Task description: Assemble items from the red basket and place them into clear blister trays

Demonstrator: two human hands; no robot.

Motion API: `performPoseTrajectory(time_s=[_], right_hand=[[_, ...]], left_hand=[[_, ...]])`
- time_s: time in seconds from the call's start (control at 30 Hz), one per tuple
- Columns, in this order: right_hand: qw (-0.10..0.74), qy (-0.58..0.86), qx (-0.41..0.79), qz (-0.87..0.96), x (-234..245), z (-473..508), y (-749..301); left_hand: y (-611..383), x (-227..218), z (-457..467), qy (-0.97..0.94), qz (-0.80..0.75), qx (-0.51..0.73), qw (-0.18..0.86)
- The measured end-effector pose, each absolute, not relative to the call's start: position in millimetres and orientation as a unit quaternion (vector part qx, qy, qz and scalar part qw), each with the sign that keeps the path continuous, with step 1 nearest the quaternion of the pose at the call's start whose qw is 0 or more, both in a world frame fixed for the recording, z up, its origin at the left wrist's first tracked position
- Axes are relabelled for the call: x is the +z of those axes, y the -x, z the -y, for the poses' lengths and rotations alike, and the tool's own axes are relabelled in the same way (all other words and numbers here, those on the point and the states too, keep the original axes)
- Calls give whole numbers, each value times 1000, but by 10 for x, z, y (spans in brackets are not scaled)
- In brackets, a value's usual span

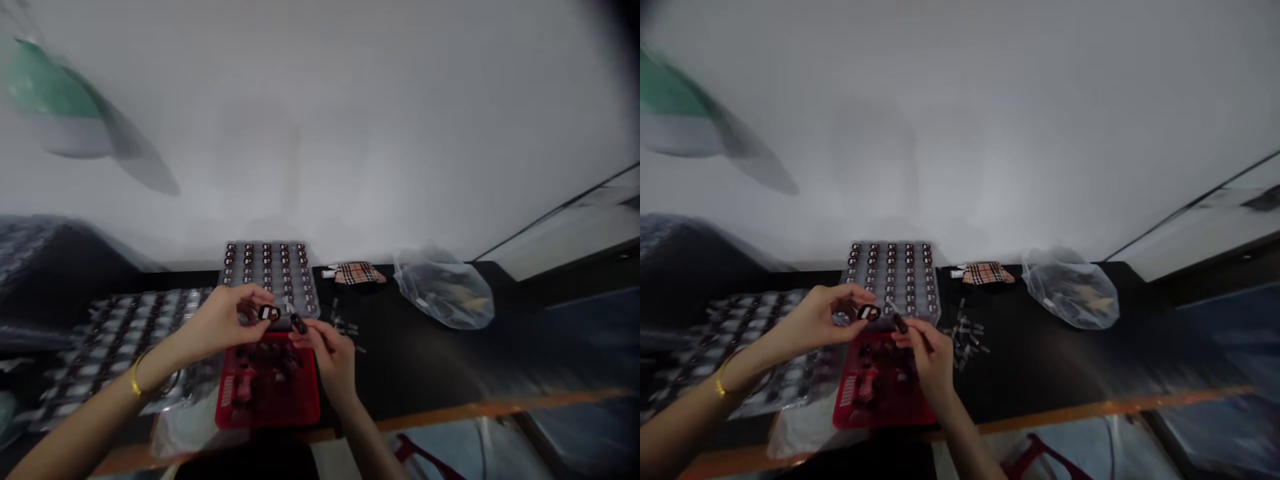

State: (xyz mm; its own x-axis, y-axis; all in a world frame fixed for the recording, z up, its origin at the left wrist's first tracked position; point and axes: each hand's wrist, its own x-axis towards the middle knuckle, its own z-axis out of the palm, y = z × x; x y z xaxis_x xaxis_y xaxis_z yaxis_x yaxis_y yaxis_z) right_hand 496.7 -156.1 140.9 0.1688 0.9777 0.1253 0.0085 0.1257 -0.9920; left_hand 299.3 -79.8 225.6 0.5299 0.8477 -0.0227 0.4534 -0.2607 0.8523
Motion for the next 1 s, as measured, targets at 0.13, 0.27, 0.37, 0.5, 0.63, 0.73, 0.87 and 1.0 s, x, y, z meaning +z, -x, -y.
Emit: performPoseTrajectory(time_s=[0.13, 0.27, 0.37, 0.5, 0.63, 0.73, 0.87, 1.0], right_hand=[[564, 464, 343, 591, 1938, 1448, -4522], [541, 424, 271, 674, 2112, 1459, -4150], [530, 414, 264, 691, 2136, 1495, -3957], [521, 401, 239, 714, 2163, 1546, -3798], [513, 382, 203, 741, 2211, 1590, -3733], [516, 379, 188, 745, 2238, 1621, -3716], [517, 378, 176, 748, 2241, 1659, -3700], [513, 369, 148, 761, 2215, 1691, -3703]], left_hand=[[-2548, 2469, 1066, -743, -426, 245, 454], [-2194, 2578, 1224, -731, -427, 263, 462], [-1998, 2604, 1300, -720, -428, 272, 474], [-1836, 2612, 1360, -730, -431, 274, 455], [-1754, 2619, 1384, -750, -419, 276, 430], [-1719, 2633, 1392, -761, -409, 270, 425], [-1692, 2644, 1402, -763, -403, 264, 431], [-1688, 2601, 1422, -739, -395, 277, 471]])
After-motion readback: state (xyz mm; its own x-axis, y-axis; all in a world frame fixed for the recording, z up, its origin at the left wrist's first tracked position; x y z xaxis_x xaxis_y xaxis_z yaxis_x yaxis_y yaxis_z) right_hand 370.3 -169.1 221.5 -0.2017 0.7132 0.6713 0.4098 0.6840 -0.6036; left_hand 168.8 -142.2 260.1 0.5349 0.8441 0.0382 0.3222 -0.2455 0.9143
